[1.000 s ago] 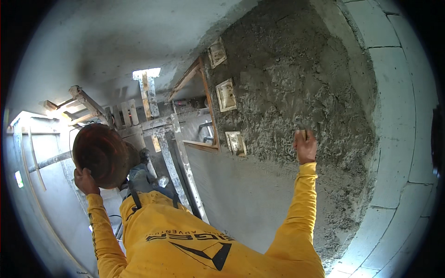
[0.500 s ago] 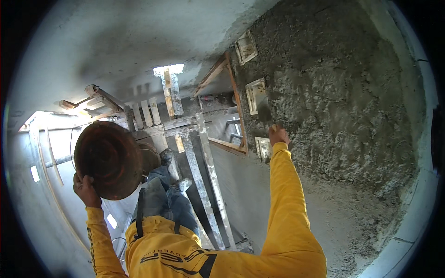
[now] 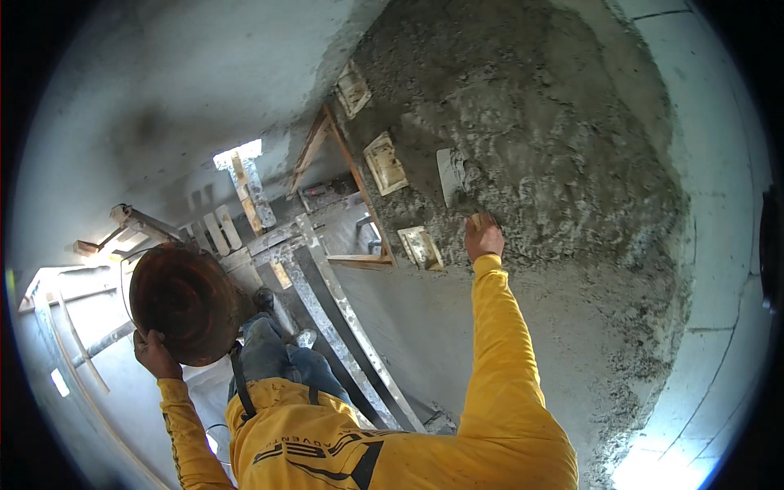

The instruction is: The person scoops mortar from a bucket with a trowel and applies it to a wall, repeatedly spreading and smoothing the mixture across the surface.

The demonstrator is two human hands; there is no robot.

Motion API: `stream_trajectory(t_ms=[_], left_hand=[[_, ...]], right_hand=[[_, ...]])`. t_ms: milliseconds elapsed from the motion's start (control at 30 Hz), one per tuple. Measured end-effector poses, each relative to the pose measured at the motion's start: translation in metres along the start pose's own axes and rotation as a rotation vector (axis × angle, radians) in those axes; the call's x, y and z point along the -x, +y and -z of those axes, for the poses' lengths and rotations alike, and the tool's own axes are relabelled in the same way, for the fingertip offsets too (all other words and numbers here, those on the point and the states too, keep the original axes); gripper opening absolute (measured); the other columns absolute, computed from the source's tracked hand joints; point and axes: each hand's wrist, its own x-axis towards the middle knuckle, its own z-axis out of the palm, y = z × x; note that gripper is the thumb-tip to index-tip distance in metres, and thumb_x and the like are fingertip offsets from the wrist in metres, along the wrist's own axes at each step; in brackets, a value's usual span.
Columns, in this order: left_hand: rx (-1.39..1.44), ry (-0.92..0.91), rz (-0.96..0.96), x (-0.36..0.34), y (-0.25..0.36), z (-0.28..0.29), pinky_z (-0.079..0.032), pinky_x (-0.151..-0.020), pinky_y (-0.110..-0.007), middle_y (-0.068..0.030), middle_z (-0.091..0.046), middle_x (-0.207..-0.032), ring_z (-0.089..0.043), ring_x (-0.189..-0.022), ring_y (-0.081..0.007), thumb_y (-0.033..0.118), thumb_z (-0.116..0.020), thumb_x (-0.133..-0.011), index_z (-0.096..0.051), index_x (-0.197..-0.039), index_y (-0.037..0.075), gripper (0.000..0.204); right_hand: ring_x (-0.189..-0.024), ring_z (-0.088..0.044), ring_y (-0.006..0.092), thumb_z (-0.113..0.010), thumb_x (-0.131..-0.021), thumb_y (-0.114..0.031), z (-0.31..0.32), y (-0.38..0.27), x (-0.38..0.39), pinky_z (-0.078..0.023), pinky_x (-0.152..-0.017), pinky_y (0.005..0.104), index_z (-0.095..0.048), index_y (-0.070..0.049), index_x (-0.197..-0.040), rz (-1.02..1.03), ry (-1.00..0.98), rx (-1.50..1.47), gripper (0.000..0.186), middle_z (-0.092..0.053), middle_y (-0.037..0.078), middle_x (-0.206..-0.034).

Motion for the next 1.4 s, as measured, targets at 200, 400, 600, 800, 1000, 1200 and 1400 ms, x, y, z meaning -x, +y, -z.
stream_trajectory(t_ms=[200, 400, 600, 800, 1000, 1200, 1400], left_hand=[[0.078, -0.031, 0.010, 0.006, -0.001, -0.017, -0.042, -0.065, -0.026, -0.0006, -0.054, -0.076, -0.048, -0.069, -0.0102, 0.002, -0.053, -0.082, -0.060, -0.091, -0.001, 0.011], [0.046, -0.056, -0.042, 0.015, -0.015, -0.006, -0.041, -0.065, -0.027, 0.0001, -0.052, -0.076, -0.047, -0.068, -0.0111, 0.002, -0.052, -0.080, -0.059, -0.090, 0.000, 0.012], [0.029, -0.052, -0.019, 0.035, -0.009, -0.013, -0.039, -0.063, -0.028, 0.0008, -0.050, -0.075, -0.045, -0.066, -0.0112, 0.003, -0.053, -0.080, -0.057, -0.086, 0.001, 0.007], [0.062, -0.094, -0.039, 0.042, -0.002, -0.019, -0.040, -0.064, -0.028, -0.0003, -0.052, -0.075, -0.046, -0.067, -0.0113, 0.003, -0.053, -0.081, -0.058, -0.088, 0.000, 0.010], [0.161, -0.087, -0.085, 0.054, 0.019, -0.041, -0.042, -0.066, -0.029, -0.0021, -0.054, -0.078, -0.047, -0.069, -0.0130, 0.005, -0.054, -0.080, -0.058, -0.089, -0.001, 0.011], [-0.003, -0.161, -0.097, 0.044, 0.007, -0.038, -0.043, -0.069, -0.031, -0.0037, -0.054, -0.080, -0.050, -0.073, -0.0151, 0.005, -0.054, -0.078, -0.058, -0.090, -0.003, 0.015], [0.078, -0.186, -0.059, 0.045, 0.001, -0.036, -0.043, -0.070, -0.031, -0.0037, -0.054, -0.080, -0.049, -0.072, -0.0154, 0.004, -0.053, -0.076, -0.059, -0.092, -0.004, 0.018]], right_hand=[[-0.106, -0.064, 0.0422, -0.065, -0.091, -0.033, 0.082, 0.014, 0.022, -0.052, -0.090, 0.0468, -0.062, -0.007, -0.127, 0.003, 0.063, 0.012, 0.045, -0.067, 0.022, -0.117], [-0.101, -0.066, 0.0405, -0.064, -0.090, -0.032, 0.160, 0.030, 0.040, -0.053, -0.086, 0.0463, -0.066, -0.007, -0.121, 0.053, 0.177, -0.056, 0.040, -0.068, 0.020, -0.113], [-0.095, -0.069, 0.0401, -0.070, -0.089, -0.030, 0.240, 0.057, 0.063, -0.055, -0.080, 0.0429, -0.068, -0.003, -0.116, 0.005, 0.269, -0.111, 0.038, -0.071, 0.021, -0.104], [-0.086, -0.071, 0.0334, -0.071, -0.089, -0.027, 0.303, 0.093, 0.091, -0.054, -0.077, 0.0385, -0.067, 0.000, -0.118, 0.056, 0.326, -0.120, 0.040, -0.071, 0.020, -0.095], [-0.086, -0.071, 0.0276, -0.070, -0.091, -0.024, 0.352, 0.119, 0.131, -0.054, -0.079, 0.0359, -0.065, -0.001, -0.122, 0.000, 0.352, -0.126, 0.039, -0.072, 0.017, -0.098], [-0.081, -0.070, 0.0320, -0.067, -0.090, -0.023, 0.385, 0.119, 0.168, -0.056, -0.067, 0.0432, -0.063, -0.013, -0.121, 0.160, 0.477, 0.344, 0.033, -0.069, 0.010, -0.103], [-0.064, -0.068, 0.0233, -0.069, -0.089, -0.022, 0.339, 0.104, 0.192, -0.054, -0.056, 0.0353, -0.066, -0.012, -0.109, 0.259, 0.425, 0.236, 0.023, -0.069, 0.007, -0.093]])
